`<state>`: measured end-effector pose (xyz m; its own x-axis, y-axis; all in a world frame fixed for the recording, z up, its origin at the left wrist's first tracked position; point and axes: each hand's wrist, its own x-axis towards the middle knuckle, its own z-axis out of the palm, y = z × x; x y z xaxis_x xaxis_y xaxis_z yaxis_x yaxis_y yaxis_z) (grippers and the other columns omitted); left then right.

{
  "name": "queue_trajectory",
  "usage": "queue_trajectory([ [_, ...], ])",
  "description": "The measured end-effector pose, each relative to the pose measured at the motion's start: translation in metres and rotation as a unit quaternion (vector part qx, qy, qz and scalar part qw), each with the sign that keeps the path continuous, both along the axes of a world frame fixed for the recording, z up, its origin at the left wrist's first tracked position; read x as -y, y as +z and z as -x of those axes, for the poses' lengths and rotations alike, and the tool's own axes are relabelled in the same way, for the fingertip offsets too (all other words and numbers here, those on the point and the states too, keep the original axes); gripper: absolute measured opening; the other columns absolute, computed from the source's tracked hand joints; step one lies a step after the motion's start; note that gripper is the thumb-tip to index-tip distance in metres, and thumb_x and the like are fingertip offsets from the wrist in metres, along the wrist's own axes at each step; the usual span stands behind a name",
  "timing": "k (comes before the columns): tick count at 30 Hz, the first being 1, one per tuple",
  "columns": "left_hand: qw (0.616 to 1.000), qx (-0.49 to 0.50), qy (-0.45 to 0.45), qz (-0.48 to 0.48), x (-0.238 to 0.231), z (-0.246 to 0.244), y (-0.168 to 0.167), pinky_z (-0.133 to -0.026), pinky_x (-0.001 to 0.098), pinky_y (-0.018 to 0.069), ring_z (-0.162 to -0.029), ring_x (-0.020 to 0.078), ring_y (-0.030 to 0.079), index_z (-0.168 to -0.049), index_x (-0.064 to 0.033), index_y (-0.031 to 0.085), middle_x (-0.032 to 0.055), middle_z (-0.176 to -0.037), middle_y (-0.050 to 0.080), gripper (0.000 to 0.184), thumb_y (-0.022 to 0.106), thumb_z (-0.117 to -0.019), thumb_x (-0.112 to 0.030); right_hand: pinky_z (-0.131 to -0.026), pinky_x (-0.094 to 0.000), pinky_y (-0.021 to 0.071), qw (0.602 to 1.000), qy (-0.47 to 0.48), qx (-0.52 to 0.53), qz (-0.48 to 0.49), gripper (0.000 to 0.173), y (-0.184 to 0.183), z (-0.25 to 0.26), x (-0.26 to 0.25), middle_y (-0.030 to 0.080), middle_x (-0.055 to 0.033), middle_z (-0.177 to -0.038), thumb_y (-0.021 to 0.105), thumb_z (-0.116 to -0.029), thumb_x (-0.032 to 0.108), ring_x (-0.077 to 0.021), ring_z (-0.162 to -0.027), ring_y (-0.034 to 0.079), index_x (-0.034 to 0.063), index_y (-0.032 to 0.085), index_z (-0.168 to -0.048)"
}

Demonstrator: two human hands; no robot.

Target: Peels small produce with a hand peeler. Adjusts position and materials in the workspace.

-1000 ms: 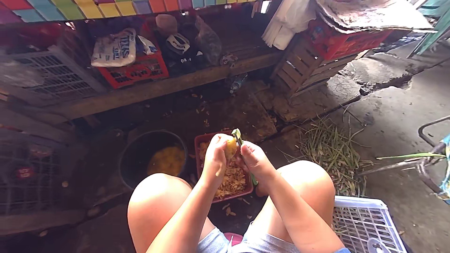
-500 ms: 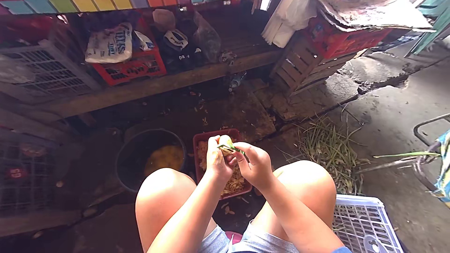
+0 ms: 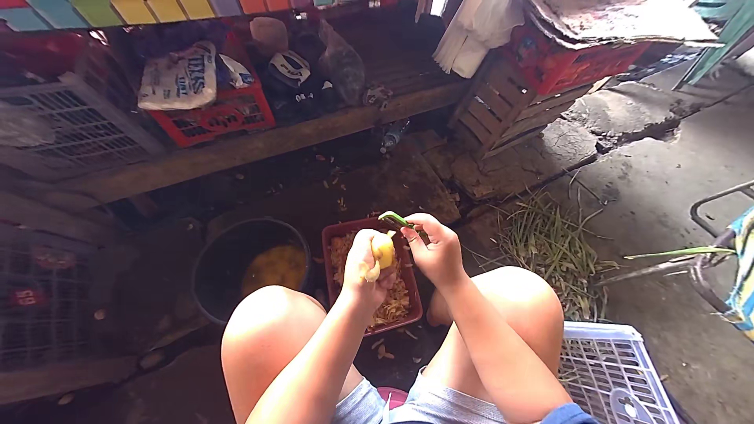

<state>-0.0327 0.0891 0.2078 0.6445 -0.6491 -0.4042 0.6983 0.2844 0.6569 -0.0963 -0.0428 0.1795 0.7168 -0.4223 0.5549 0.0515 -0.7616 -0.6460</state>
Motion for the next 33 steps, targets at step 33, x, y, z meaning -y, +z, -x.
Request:
queue_trajectory([
  [33, 0.99, 0.084, -0.037, -0.105, -0.003, 0.001, 0.001, -0.037, 0.0141, 0.0312, -0.041, 0.0023, 0.038, -0.107, -0.0114, 0.046, 0.0007, -0.068, 0.052, 0.024, 0.026, -0.1132, -0.022, -0.052, -0.0463, 0.0526, 0.987, -0.035, -0.038, 0.152, 0.016, 0.005, -0.001, 0.003, 0.067, -0.0116, -0.07, 0.061, -0.0965, 0.01, -0.0284, -0.063, 0.069, 0.0018, 0.072, -0.088],
])
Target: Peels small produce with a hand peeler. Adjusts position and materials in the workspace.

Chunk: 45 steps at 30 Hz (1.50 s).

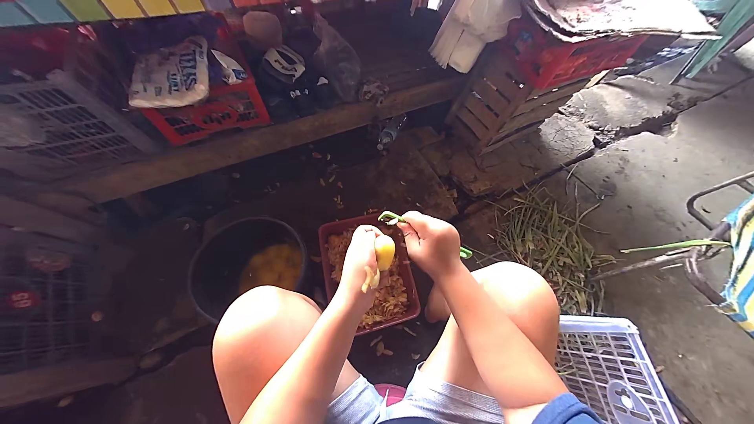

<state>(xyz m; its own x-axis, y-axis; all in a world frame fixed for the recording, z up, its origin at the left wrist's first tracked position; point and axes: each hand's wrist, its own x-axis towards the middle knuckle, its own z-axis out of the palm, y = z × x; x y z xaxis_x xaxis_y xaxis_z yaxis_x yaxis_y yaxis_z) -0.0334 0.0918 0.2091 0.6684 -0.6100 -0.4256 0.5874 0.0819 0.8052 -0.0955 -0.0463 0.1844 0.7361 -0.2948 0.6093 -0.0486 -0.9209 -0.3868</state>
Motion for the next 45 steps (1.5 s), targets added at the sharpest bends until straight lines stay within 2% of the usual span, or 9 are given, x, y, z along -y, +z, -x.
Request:
queue_trajectory([
  [4, 0.997, -0.068, 0.034, 0.011, 0.002, -0.008, -0.001, -0.039, 0.0161, 0.0373, -0.042, 0.0057, 0.044, -0.092, -0.0091, 0.051, 0.0023, -0.064, 0.054, 0.032, 0.032, -0.1116, -0.027, -0.056, -0.0417, 0.0548, 0.996, -0.013, 0.037, -0.078, 0.015, 0.002, 0.004, -0.004, 0.071, -0.0093, -0.078, 0.061, -0.0989, 0.014, -0.0222, -0.067, 0.069, 0.0025, 0.071, -0.102],
  [8, 0.982, -0.163, 0.05, 0.078, 0.001, -0.011, 0.001, -0.04, 0.0174, 0.0423, -0.043, 0.0073, 0.048, -0.092, -0.0077, 0.052, 0.004, -0.064, 0.054, 0.053, 0.021, -0.1125, -0.045, -0.056, -0.0398, 0.0518, 0.983, -0.019, 0.002, -0.183, 0.026, 0.007, 0.012, -0.012, 0.064, -0.0049, -0.072, 0.044, -0.102, 0.014, -0.0179, -0.062, 0.062, 0.0044, 0.066, -0.112],
  [13, 0.962, -0.246, 0.047, 0.112, 0.001, -0.014, -0.001, -0.04, 0.0177, 0.0463, -0.044, 0.0081, 0.052, -0.096, -0.0051, 0.053, 0.0058, -0.066, 0.056, 0.057, 0.023, -0.1104, -0.051, -0.064, -0.0288, 0.0553, 0.946, 0.076, -0.013, -0.316, 0.015, 0.003, 0.013, -0.017, 0.065, -0.0029, -0.079, 0.054, -0.0993, 0.009, -0.0079, -0.067, 0.063, 0.0025, 0.064, -0.108],
  [22, 0.957, -0.251, 0.02, 0.145, 0.0, -0.009, -0.008, -0.035, 0.0145, 0.0339, -0.036, 0.003, 0.041, -0.062, -0.0146, 0.046, -0.0034, -0.046, 0.041, 0.062, 0.019, -0.1108, -0.043, -0.05, -0.0367, 0.0474, 0.992, 0.122, 0.039, 0.011, 0.023, 0.002, 0.011, -0.036, 0.059, -0.0054, -0.062, 0.054, -0.0965, 0.011, -0.0211, -0.058, 0.062, 0.006, 0.066, -0.077],
  [28, 0.954, -0.222, -0.085, 0.181, -0.01, -0.014, -0.009, -0.036, 0.011, 0.0346, -0.039, -0.0004, 0.043, -0.082, -0.0087, 0.055, 0.0017, -0.066, 0.06, 0.044, 0.026, -0.1086, -0.029, -0.051, -0.0491, 0.0513, 0.998, -0.004, -0.039, -0.052, 0.015, -0.005, -0.003, -0.003, 0.064, -0.0119, -0.068, 0.057, -0.0981, 0.01, -0.0306, -0.061, 0.067, 0.0018, 0.067, -0.091],
  [34, 0.958, -0.231, 0.032, 0.169, -0.008, -0.016, -0.008, -0.047, 0.0215, 0.0538, -0.049, 0.0122, 0.06, -0.099, -0.0041, 0.057, 0.0095, -0.074, 0.063, 0.056, 0.018, -0.1122, -0.043, -0.051, -0.0377, 0.0508, 0.995, 0.018, 0.048, -0.083, 0.014, 0.001, 0.002, -0.02, 0.062, -0.007, -0.067, 0.056, -0.0992, 0.012, -0.02, -0.057, 0.061, 0.0012, 0.065, -0.098],
  [37, 0.955, -0.246, 0.04, 0.162, -0.003, -0.015, -0.008, -0.041, 0.0198, 0.0466, -0.044, 0.0097, 0.053, -0.083, -0.0086, 0.055, 0.0036, -0.059, 0.053, 0.07, 0.011, -0.1084, -0.056, -0.053, -0.039, 0.0536, 0.994, 0.07, 0.048, -0.064, 0.02, 0.003, 0.01, -0.035, 0.064, -0.0066, -0.067, 0.055, -0.1013, 0.015, -0.0203, -0.061, 0.065, 0.0018, 0.067, -0.091],
  [41, 0.956, -0.251, 0.033, 0.146, -0.003, -0.012, -0.009, -0.035, 0.0156, 0.0338, -0.036, 0.0037, 0.04, -0.063, -0.0145, 0.046, -0.0035, -0.046, 0.04, 0.067, 0.015, -0.1097, -0.05, -0.051, -0.0372, 0.0497, 0.993, 0.103, 0.052, 0.024, 0.023, 0.0, 0.007, -0.043, 0.063, -0.0056, -0.063, 0.055, -0.0962, 0.011, -0.0213, -0.059, 0.065, 0.0062, 0.068, -0.077],
  [45, 0.966, -0.216, -0.014, 0.139, -0.005, -0.014, -0.01, -0.035, 0.0124, 0.032, -0.037, 0.0012, 0.039, -0.073, -0.0104, 0.051, -0.001, -0.054, 0.048, 0.049, 0.025, -0.1091, -0.031, -0.047, -0.041, 0.0485, 0.998, 0.047, 0.032, 0.035, 0.021, -0.002, 0.0, -0.028, 0.06, -0.0077, -0.06, 0.056, -0.0944, 0.009, -0.0252, -0.056, 0.064, 0.0051, 0.065, -0.076],
])
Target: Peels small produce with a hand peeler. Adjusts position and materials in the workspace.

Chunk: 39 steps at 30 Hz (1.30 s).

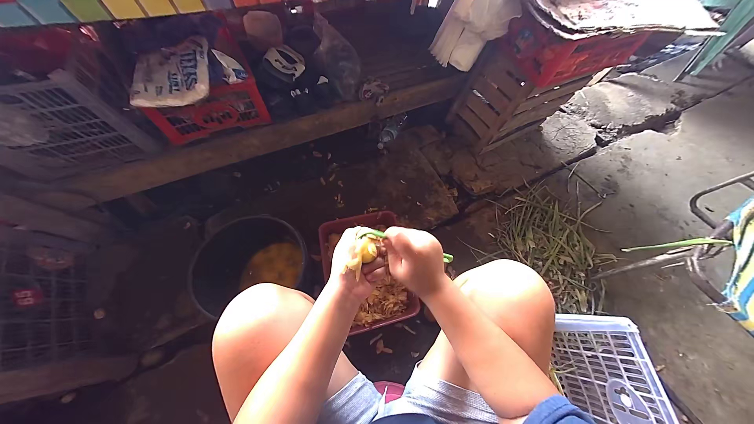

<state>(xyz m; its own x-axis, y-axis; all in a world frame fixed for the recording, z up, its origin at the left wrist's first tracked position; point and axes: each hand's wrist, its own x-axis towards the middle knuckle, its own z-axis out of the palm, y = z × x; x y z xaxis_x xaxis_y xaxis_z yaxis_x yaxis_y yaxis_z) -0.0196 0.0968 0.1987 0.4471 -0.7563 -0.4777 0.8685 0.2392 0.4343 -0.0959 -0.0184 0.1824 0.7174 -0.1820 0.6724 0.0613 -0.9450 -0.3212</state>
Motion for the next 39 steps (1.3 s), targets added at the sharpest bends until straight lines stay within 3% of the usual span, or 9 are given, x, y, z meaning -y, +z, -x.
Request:
queue_trajectory([
  [2, 0.999, 0.032, -0.033, -0.013, -0.001, 0.004, 0.005, -0.035, 0.0115, 0.0314, -0.038, -0.0001, 0.04, -0.085, -0.0079, 0.055, 0.0015, -0.063, 0.057, 0.044, 0.025, -0.1097, -0.03, -0.05, -0.0482, 0.0516, 0.996, -0.058, -0.059, -0.045, 0.018, -0.004, -0.004, 0.016, 0.064, -0.0123, -0.065, 0.057, -0.0976, 0.011, -0.0314, -0.06, 0.067, 0.0013, 0.067, -0.086],
  [5, 0.997, 0.07, -0.011, -0.021, -0.001, 0.003, 0.003, -0.036, 0.012, 0.0317, -0.038, 0.0006, 0.039, -0.083, -0.0075, 0.055, 0.0018, -0.063, 0.057, 0.047, 0.023, -0.1092, -0.029, -0.051, -0.0463, 0.0523, 0.99, -0.084, -0.033, -0.106, 0.014, -0.003, -0.004, 0.021, 0.065, -0.0117, -0.07, 0.059, -0.0987, 0.011, -0.0283, -0.061, 0.066, 0.0003, 0.067, -0.1],
  [11, 0.992, 0.123, 0.027, -0.023, 0.0, 0.004, -0.002, -0.037, 0.0129, 0.0334, -0.038, 0.0009, 0.04, -0.075, -0.013, 0.054, -0.0033, -0.052, 0.047, 0.043, 0.028, -0.1088, -0.021, -0.051, -0.0371, 0.0519, 0.995, 0.028, 0.013, -0.094, 0.018, 0.004, 0.007, -0.007, 0.063, -0.0065, -0.065, 0.056, -0.0987, 0.012, -0.0199, -0.058, 0.064, 0.0016, 0.068, -0.09],
  [18, 0.988, 0.149, -0.003, -0.027, -0.005, 0.004, 0.005, -0.037, 0.0115, 0.0322, -0.039, 0.0, 0.04, -0.086, -0.0087, 0.055, 0.0024, -0.066, 0.059, 0.04, 0.024, -0.1083, -0.022, -0.055, -0.05, 0.0526, 0.982, -0.073, -0.1, -0.144, 0.013, -0.007, -0.004, 0.019, 0.066, -0.0124, -0.071, 0.059, -0.0988, 0.011, -0.0307, -0.064, 0.068, 0.002, 0.068, -0.098],
  [23, 0.993, 0.085, 0.038, -0.069, 0.002, 0.0, 0.005, -0.044, 0.019, 0.0461, -0.046, 0.0089, 0.052, -0.097, -0.0082, 0.056, 0.0036, -0.064, 0.055, 0.05, 0.021, -0.1126, -0.04, -0.05, -0.0382, 0.0508, 0.99, -0.037, -0.007, -0.136, 0.011, 0.003, 0.005, 0.005, 0.064, -0.0068, -0.068, 0.059, -0.0965, 0.01, -0.0203, -0.058, 0.063, 0.0022, 0.067, -0.098],
  [31, 0.999, 0.021, 0.041, -0.025, 0.007, -0.004, -0.002, -0.041, 0.0168, 0.0439, -0.042, 0.0061, 0.048, -0.088, -0.01, 0.057, 0.0005, -0.057, 0.05, 0.061, 0.021, -0.1098, -0.054, -0.046, -0.0372, 0.0486, 0.996, -0.042, 0.029, -0.066, 0.016, 0.001, 0.004, -0.005, 0.06, -0.0061, -0.061, 0.057, -0.0973, 0.013, -0.0215, -0.054, 0.062, 0.0027, 0.068, -0.09],
  [33, 0.997, 0.01, 0.05, -0.05, 0.009, -0.004, -0.001, -0.037, 0.0151, 0.0398, -0.039, 0.0045, 0.045, -0.093, -0.0083, 0.055, 0.0016, -0.061, 0.051, 0.056, 0.021, -0.1109, -0.049, -0.049, -0.0434, 0.0515, 0.992, -0.093, -0.029, -0.079, 0.016, 0.003, 0.004, 0.002, 0.063, -0.0105, -0.064, 0.058, -0.0974, 0.011, -0.0276, -0.057, 0.066, 0.0008, 0.068, -0.092],
  [36, 0.992, 0.02, 0.087, -0.09, 0.011, -0.003, 0.0, -0.036, 0.0155, 0.0367, -0.038, 0.0053, 0.042, -0.096, -0.004, 0.055, 0.0053, -0.065, 0.056, 0.053, 0.022, -0.1125, -0.041, -0.065, -0.0481, 0.0553, 0.924, -0.138, -0.206, -0.291, 0.017, 0.011, 0.001, 0.023, 0.066, -0.0118, -0.079, 0.054, -0.1066, 0.017, -0.027, -0.069, 0.066, 0.0028, 0.063, -0.112],
  [39, 0.987, 0.037, 0.113, -0.107, 0.011, -0.005, 0.0, -0.037, 0.0158, 0.0379, -0.039, 0.0055, 0.042, -0.094, -0.0053, 0.055, 0.0038, -0.063, 0.053, 0.052, 0.023, -0.1125, -0.042, -0.061, -0.0524, 0.0524, 0.936, -0.135, -0.214, -0.244, 0.015, 0.014, 0.002, 0.024, 0.065, -0.0134, -0.074, 0.059, -0.1027, 0.015, -0.0315, -0.067, 0.066, 0.0027, 0.067, -0.106],
])
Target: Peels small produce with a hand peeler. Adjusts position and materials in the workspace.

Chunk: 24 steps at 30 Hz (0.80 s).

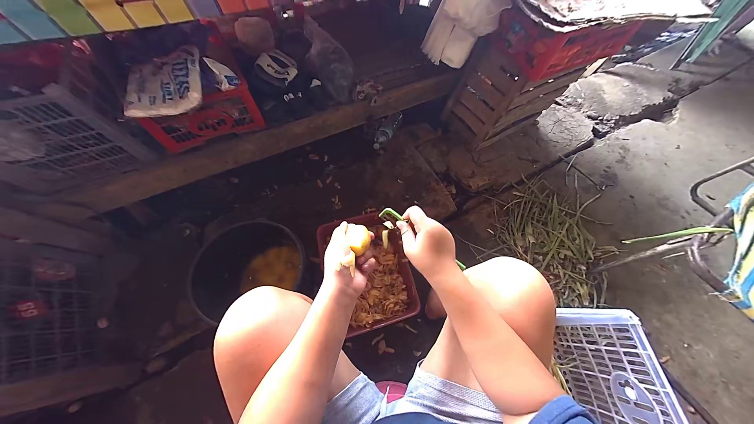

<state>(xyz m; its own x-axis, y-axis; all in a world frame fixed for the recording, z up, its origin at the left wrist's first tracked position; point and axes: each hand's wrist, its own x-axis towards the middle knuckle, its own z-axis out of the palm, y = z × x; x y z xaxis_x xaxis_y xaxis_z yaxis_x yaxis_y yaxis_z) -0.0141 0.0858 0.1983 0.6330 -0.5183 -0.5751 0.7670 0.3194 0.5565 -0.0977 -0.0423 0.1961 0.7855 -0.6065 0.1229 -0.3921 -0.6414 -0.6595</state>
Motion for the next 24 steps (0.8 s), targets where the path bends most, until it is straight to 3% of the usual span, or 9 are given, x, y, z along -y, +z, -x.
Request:
queue_trajectory([
  [3, 1.0, 0.01, 0.022, -0.003, 0.0, -0.001, -0.001, -0.04, 0.0167, 0.0418, -0.042, 0.0065, 0.046, -0.093, -0.0065, 0.056, 0.0034, -0.064, 0.053, 0.052, 0.026, -0.1121, -0.044, -0.059, -0.0418, 0.0515, 0.994, 0.039, 0.057, -0.086, 0.012, -0.007, 0.0, -0.003, 0.061, -0.0052, -0.069, 0.06, -0.1034, 0.017, -0.0185, -0.059, 0.059, 0.006, 0.065, -0.106],
  [4, 1.0, 0.003, 0.024, -0.002, 0.0, -0.002, -0.002, -0.041, 0.0174, 0.0428, -0.042, 0.0071, 0.047, -0.093, -0.0067, 0.056, 0.0034, -0.063, 0.053, 0.052, 0.026, -0.1118, -0.045, -0.059, -0.0433, 0.0518, 0.992, 0.048, 0.087, -0.073, 0.012, -0.009, 0.0, -0.006, 0.062, -0.0063, -0.07, 0.061, -0.102, 0.015, -0.0198, -0.06, 0.06, 0.0048, 0.066, -0.105],
  [7, 0.999, -0.01, 0.025, 0.019, 0.003, 0.0, -0.004, -0.041, 0.0182, 0.0427, -0.041, 0.0073, 0.046, -0.086, -0.0098, 0.053, 0.0008, -0.057, 0.048, 0.053, 0.023, -0.1115, -0.046, -0.058, -0.0437, 0.054, 0.98, 0.085, 0.18, 0.006, 0.012, -0.016, 0.002, -0.025, 0.064, -0.0088, -0.071, 0.062, -0.0972, 0.011, -0.0224, -0.063, 0.064, 0.001, 0.067, -0.1],
  [9, 0.998, -0.016, 0.045, 0.033, 0.006, 0.005, -0.004, -0.04, 0.0182, 0.0423, -0.04, 0.0062, 0.046, -0.074, -0.0113, 0.053, -0.0011, -0.051, 0.047, 0.058, 0.022, -0.1118, -0.044, -0.056, -0.0426, 0.0553, 0.966, 0.124, 0.215, 0.073, 0.012, -0.018, 0.002, -0.038, 0.066, -0.0086, -0.07, 0.061, -0.096, 0.01, -0.0225, -0.063, 0.067, 0.0007, 0.068, -0.092],
  [11, 0.997, -0.021, 0.042, 0.053, 0.005, 0.009, -0.005, -0.042, 0.0184, 0.0441, -0.042, 0.006, 0.05, -0.07, -0.0142, 0.05, -0.0016, -0.052, 0.048, 0.057, 0.023, -0.112, -0.041, -0.052, -0.04, 0.0538, 0.948, 0.155, 0.236, 0.145, 0.016, -0.019, -0.001, -0.043, 0.065, -0.0075, -0.066, 0.06, -0.095, 0.008, -0.0221, -0.061, 0.067, 0.003, 0.069, -0.083],
  [14, 0.998, -0.023, 0.013, 0.059, 0.003, 0.009, -0.004, -0.035, 0.0155, 0.0349, -0.035, 0.0037, 0.041, -0.058, -0.0152, 0.043, -0.0033, -0.044, 0.04, 0.06, 0.023, -0.1115, -0.033, -0.047, -0.0379, 0.0476, 0.926, 0.17, 0.252, 0.222, 0.018, -0.021, -0.005, -0.036, 0.059, -0.0065, -0.059, 0.059, -0.0906, 0.006, -0.0229, -0.054, 0.063, 0.0049, 0.067, -0.074],
  [16, 0.997, -0.007, -0.01, 0.076, 0.002, 0.005, -0.007, -0.035, 0.0147, 0.0327, -0.035, 0.0031, 0.04, -0.06, -0.0133, 0.046, -0.0027, -0.046, 0.041, 0.051, 0.029, -0.1078, -0.022, -0.046, -0.0394, 0.0485, 0.93, 0.155, 0.245, 0.224, 0.018, -0.023, -0.007, -0.03, 0.059, -0.0069, -0.058, 0.059, -0.0907, 0.006, -0.0239, -0.054, 0.063, 0.0045, 0.067, -0.074],
  [19, 0.997, 0.035, -0.044, 0.058, -0.004, 0.005, -0.009, -0.034, 0.0128, 0.0307, -0.037, 0.0019, 0.039, -0.081, -0.0084, 0.054, 0.0028, -0.06, 0.055, 0.038, 0.03, -0.1077, -0.022, -0.048, -0.0465, 0.0503, 0.963, 0.092, 0.161, 0.198, 0.018, -0.024, -0.008, -0.013, 0.061, -0.0113, -0.061, 0.059, -0.0967, 0.008, -0.0304, -0.057, 0.066, 0.0021, 0.066, -0.081],
  [24, 0.997, 0.076, -0.021, 0.003, -0.003, 0.007, -0.006, -0.035, 0.0135, 0.0314, -0.038, 0.0024, 0.04, -0.084, -0.0087, 0.052, 0.0034, -0.061, 0.057, 0.034, 0.031, -0.1088, -0.018, -0.049, -0.0433, 0.0511, 0.969, 0.063, 0.197, 0.135, 0.01, -0.013, -0.004, -0.017, 0.062, -0.0092, -0.065, 0.061, -0.0957, 0.009, -0.0255, -0.058, 0.065, 0.0014, 0.066, -0.091],
])
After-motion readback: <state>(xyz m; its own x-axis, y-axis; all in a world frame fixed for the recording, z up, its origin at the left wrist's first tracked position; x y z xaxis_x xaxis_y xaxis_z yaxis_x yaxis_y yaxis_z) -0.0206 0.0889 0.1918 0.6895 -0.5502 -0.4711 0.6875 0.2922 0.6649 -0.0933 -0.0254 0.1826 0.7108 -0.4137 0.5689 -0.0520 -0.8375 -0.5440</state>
